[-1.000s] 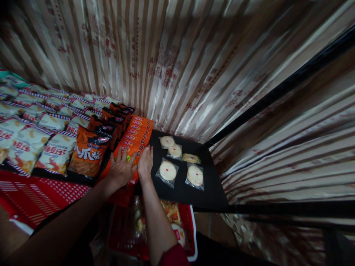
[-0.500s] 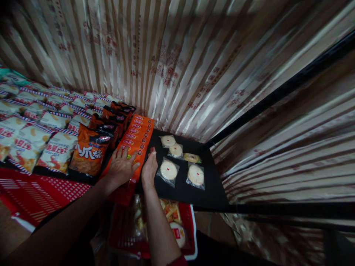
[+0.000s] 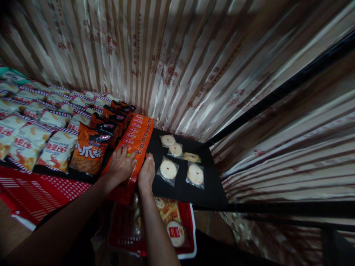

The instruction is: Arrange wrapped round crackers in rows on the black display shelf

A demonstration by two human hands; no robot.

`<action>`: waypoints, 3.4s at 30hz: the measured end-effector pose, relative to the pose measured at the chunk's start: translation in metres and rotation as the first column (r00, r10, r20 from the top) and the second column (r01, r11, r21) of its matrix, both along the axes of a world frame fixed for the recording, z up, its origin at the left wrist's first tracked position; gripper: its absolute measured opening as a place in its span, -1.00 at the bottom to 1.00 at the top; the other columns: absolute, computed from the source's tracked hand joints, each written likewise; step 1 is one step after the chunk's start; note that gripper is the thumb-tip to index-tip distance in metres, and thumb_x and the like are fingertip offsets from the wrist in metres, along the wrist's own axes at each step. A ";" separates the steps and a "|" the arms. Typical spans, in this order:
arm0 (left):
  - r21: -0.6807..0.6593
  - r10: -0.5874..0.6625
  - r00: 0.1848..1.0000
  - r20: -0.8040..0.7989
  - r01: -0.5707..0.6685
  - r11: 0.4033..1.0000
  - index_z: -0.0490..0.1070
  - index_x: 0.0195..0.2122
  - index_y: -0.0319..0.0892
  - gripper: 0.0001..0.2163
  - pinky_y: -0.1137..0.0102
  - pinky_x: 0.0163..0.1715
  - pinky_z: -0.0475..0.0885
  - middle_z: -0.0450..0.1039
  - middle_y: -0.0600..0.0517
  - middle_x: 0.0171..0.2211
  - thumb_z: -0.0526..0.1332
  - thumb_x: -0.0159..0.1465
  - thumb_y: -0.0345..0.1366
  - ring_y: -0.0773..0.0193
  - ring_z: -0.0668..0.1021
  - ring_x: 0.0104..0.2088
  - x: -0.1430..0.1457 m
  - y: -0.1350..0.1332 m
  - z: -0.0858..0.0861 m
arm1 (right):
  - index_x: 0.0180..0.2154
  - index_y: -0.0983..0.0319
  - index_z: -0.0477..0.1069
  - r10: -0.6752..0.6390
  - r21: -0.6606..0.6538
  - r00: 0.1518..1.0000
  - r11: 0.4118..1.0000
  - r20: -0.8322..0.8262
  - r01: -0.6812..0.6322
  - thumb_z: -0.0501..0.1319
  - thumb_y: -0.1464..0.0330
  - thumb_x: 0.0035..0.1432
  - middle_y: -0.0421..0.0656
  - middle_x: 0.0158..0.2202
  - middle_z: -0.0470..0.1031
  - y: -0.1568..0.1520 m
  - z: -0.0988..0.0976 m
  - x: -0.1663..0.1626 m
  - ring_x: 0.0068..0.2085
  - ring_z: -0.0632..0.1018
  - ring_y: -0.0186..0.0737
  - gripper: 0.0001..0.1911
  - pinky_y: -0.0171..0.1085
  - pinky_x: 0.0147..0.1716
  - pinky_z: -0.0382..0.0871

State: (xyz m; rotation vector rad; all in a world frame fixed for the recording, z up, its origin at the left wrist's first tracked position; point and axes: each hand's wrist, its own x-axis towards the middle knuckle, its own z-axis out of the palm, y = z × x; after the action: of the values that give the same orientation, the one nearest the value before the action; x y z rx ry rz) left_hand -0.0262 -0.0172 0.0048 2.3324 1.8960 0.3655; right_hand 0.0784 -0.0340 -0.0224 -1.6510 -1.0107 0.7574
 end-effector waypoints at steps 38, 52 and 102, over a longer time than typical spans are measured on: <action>0.087 -0.032 0.999 -0.015 0.033 0.996 0.32 0.09 -0.12 -0.63 0.11 -0.02 0.25 0.26 -0.23 0.13 0.06 0.26 -0.23 -0.10 0.28 0.15 0.004 0.001 0.002 | 0.02 0.37 0.40 0.018 0.050 0.927 0.998 0.374 -0.039 -0.29 0.18 0.30 0.05 0.16 0.30 -0.020 -0.004 -0.008 0.22 0.21 -0.15 -0.37 -0.08 0.20 0.05; 0.105 0.014 1.000 -0.023 -0.011 0.994 0.35 0.05 -0.32 -0.60 0.13 0.07 0.20 0.32 -0.31 0.08 0.06 0.25 -0.23 -0.10 0.31 0.14 0.012 0.010 0.011 | 0.01 0.45 0.40 0.016 0.034 0.891 0.999 0.454 -0.036 -0.30 0.20 0.31 0.11 0.12 0.34 -0.017 -0.006 -0.010 0.21 0.23 -0.11 -0.34 -0.10 0.18 0.09; 0.228 -0.132 0.982 0.136 0.099 0.969 0.40 -0.02 -0.33 -0.64 0.21 0.15 0.25 0.35 -0.21 0.05 -0.02 0.20 -0.50 0.03 0.30 0.13 -0.031 -0.064 0.004 | -0.10 0.43 0.45 -0.183 0.162 0.955 0.976 0.233 0.148 -0.31 0.09 0.29 0.11 -0.07 0.49 -0.021 -0.002 -0.013 0.00 0.45 -0.13 -0.28 -0.15 0.07 0.23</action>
State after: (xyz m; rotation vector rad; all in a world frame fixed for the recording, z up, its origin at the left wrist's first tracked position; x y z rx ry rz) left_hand -0.0569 -0.0817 0.0089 2.4573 1.7194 0.7515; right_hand 0.0658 -0.0549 -0.0247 -1.7079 -1.0567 0.3640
